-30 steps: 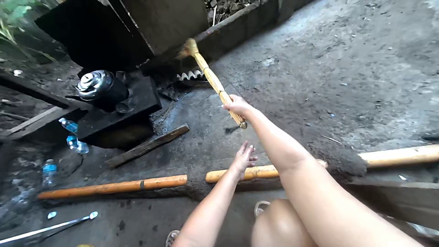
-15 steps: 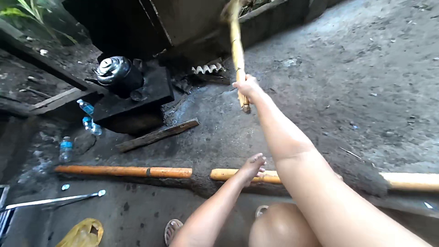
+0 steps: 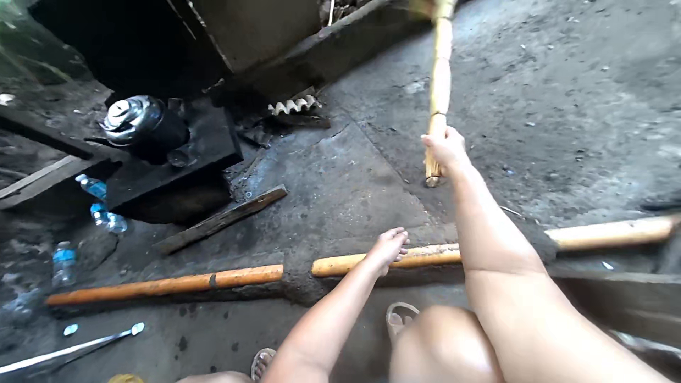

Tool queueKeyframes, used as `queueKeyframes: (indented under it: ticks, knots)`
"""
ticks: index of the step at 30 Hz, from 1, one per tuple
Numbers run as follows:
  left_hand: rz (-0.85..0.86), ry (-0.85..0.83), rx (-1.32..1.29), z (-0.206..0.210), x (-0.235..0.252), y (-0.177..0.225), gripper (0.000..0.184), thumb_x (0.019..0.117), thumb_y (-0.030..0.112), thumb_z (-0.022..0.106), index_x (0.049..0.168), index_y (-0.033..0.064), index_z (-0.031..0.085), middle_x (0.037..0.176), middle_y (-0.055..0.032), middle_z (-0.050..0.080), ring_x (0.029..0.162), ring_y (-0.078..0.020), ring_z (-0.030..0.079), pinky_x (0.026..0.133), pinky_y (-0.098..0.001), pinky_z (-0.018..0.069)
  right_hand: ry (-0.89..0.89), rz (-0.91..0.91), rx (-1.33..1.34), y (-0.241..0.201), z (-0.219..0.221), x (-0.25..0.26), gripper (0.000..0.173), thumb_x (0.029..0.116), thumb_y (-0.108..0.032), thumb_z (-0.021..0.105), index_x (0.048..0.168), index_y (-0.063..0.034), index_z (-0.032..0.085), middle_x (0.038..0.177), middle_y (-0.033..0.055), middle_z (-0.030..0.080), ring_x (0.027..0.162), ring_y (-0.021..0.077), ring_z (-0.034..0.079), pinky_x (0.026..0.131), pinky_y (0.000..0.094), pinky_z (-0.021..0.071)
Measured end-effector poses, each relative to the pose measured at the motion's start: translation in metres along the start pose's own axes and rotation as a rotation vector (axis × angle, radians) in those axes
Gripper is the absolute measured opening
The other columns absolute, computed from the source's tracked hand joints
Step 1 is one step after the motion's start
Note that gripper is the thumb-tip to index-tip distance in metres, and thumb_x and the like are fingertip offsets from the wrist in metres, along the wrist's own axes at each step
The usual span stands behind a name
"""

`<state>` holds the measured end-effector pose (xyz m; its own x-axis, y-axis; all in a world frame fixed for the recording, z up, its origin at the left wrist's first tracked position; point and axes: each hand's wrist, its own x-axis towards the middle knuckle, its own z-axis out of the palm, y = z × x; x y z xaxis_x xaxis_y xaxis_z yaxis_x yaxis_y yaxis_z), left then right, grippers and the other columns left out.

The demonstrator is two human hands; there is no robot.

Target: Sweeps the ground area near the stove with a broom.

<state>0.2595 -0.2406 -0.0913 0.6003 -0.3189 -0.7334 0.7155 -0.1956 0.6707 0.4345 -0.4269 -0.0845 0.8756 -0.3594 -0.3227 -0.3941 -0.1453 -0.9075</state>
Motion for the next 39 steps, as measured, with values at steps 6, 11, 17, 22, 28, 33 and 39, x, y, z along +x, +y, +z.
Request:
queueKeyframes:
  ticks: [6, 11, 17, 22, 28, 33, 39]
  knots:
    - [-0.027, -0.117, 0.102, 0.032, 0.003, 0.001, 0.046, 0.1136, 0.029, 0.037, 0.155, 0.0086, 0.041, 0.134, -0.0143, 0.062, 0.104, -0.0198, 0.063, 0.085, -0.0357, 0.0502, 0.085, 0.241, -0.047, 0.06, -0.041, -0.008, 0.055, 0.0939, -0.025, 0.07, 0.14, -0.0037, 0.051, 0.115, 0.0215, 0.061, 0.085, 0.0297, 0.064, 0.074, 0.0493, 0.0557]
    - [-0.031, -0.11, 0.086, 0.027, -0.003, 0.002, 0.045, 0.1138, 0.029, 0.036, 0.153, 0.009, 0.042, 0.134, -0.0141, 0.062, 0.105, -0.0204, 0.063, 0.086, -0.0358, 0.0504, -0.214, 0.181, -0.087, 0.033, 0.002, -0.022, 0.05, 0.1002, -0.028, 0.064, 0.143, -0.0064, 0.05, 0.107, 0.0163, 0.062, 0.076, 0.0222, 0.062, 0.069, 0.0404, 0.0548]
    - [-0.011, -0.022, 0.003, -0.006, -0.003, 0.004, 0.045, 0.1138, 0.028, 0.036, 0.153, 0.0072, 0.042, 0.133, -0.0158, 0.062, 0.102, -0.0203, 0.065, 0.083, -0.0344, 0.0518, -0.098, 0.026, 0.097, -0.008, -0.006, -0.018, 0.051, 0.1021, -0.029, 0.062, 0.146, -0.0091, 0.046, 0.103, 0.0112, 0.061, 0.068, 0.0156, 0.06, 0.061, 0.0328, 0.0539]
    - [-0.049, -0.012, -0.018, -0.013, 0.0, -0.004, 0.044, 0.1137, 0.028, 0.037, 0.152, 0.0076, 0.044, 0.132, -0.0162, 0.062, 0.101, -0.0206, 0.065, 0.082, -0.0344, 0.0516, 0.171, 0.157, 0.038, 0.024, -0.017, -0.01, 0.051, 0.0983, -0.029, 0.066, 0.14, -0.0056, 0.047, 0.107, 0.0166, 0.059, 0.078, 0.0237, 0.062, 0.07, 0.043, 0.0555]
    - [-0.068, -0.087, 0.062, -0.006, 0.001, -0.005, 0.044, 0.1134, 0.028, 0.038, 0.152, 0.0079, 0.044, 0.132, -0.0151, 0.063, 0.099, -0.0194, 0.064, 0.081, -0.0344, 0.0511, -0.119, 0.264, -0.166, 0.083, -0.014, -0.065, 0.052, 0.0971, -0.022, 0.067, 0.143, -0.0067, 0.049, 0.114, 0.0237, 0.061, 0.088, 0.0325, 0.061, 0.075, 0.0525, 0.0511]
    - [-0.059, -0.082, 0.048, -0.008, 0.004, 0.0, 0.043, 0.1136, 0.028, 0.037, 0.151, 0.0082, 0.044, 0.131, -0.0142, 0.063, 0.098, -0.0185, 0.064, 0.079, -0.0324, 0.0506, -0.297, 0.187, -0.07, 0.082, -0.055, -0.08, 0.05, 0.1035, -0.017, 0.06, 0.15, -0.0117, 0.044, 0.096, 0.0124, 0.061, 0.066, 0.0157, 0.056, 0.059, 0.0329, 0.051]
    - [-0.059, -0.059, 0.016, -0.011, 0.007, -0.006, 0.043, 0.1136, 0.027, 0.037, 0.152, 0.0077, 0.044, 0.132, -0.0155, 0.063, 0.098, -0.0194, 0.065, 0.079, -0.0329, 0.0515, 0.006, 0.17, 0.072, 0.074, -0.046, -0.061, 0.048, 0.103, -0.025, 0.061, 0.146, -0.0112, 0.044, 0.094, 0.01, 0.059, 0.062, 0.015, 0.057, 0.057, 0.0328, 0.0526]
